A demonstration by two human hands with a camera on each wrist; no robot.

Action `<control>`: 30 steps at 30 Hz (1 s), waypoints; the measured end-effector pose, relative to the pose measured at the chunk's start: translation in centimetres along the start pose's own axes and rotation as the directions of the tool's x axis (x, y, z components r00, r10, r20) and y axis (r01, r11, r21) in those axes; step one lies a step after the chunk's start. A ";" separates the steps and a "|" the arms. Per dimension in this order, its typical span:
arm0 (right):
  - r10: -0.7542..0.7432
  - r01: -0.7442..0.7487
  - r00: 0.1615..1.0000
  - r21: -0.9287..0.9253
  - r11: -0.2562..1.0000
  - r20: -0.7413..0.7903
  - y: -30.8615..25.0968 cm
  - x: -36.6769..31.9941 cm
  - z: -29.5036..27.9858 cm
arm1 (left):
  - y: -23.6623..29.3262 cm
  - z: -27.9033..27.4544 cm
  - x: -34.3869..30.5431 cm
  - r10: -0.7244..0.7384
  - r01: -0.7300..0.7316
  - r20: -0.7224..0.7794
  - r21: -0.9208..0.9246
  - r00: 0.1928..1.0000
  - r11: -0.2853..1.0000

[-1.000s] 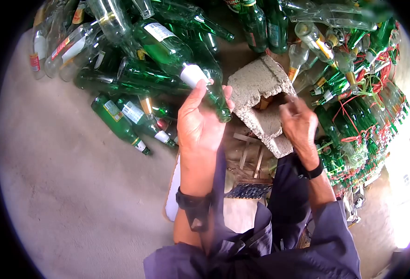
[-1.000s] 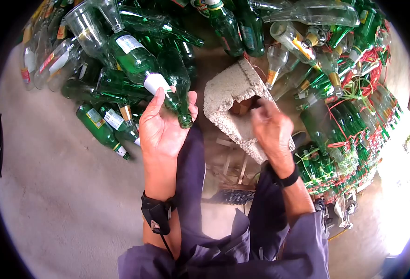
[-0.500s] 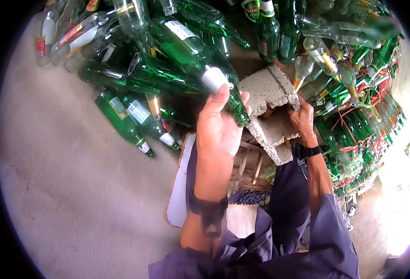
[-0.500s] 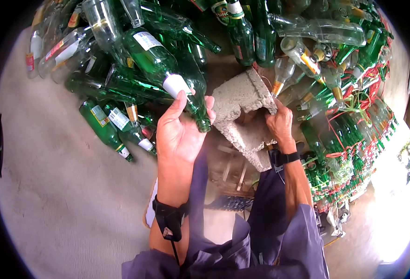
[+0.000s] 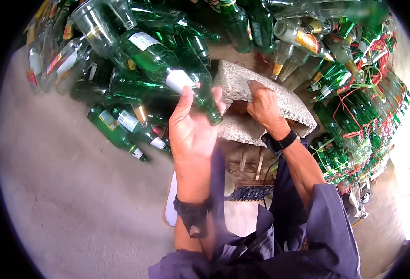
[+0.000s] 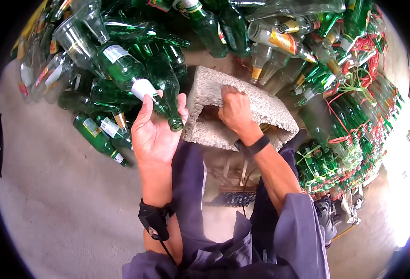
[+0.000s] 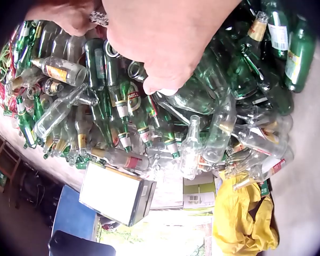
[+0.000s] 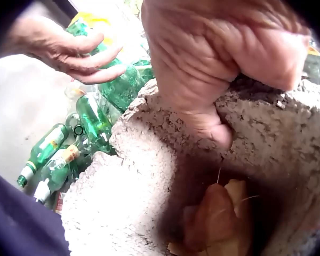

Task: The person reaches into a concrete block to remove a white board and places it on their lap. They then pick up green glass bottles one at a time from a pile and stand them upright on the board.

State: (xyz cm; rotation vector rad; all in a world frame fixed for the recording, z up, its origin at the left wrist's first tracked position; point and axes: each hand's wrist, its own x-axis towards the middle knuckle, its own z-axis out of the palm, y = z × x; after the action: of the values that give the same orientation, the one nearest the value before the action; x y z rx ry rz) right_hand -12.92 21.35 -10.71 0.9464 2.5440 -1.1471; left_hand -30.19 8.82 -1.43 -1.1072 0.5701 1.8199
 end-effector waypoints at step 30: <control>-0.038 0.047 0.998 -0.222 0.974 0.043 0.1 0.5 0.9 | 0.1 1.4 -0.4 0.076 -0.048 -0.205 0.138 0.976 0.989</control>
State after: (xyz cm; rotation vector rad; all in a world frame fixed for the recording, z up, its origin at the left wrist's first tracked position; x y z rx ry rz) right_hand -13.34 21.03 -11.59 0.8102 2.6044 -0.8568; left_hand -30.88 9.64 -0.44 -1.2093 0.8463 1.7012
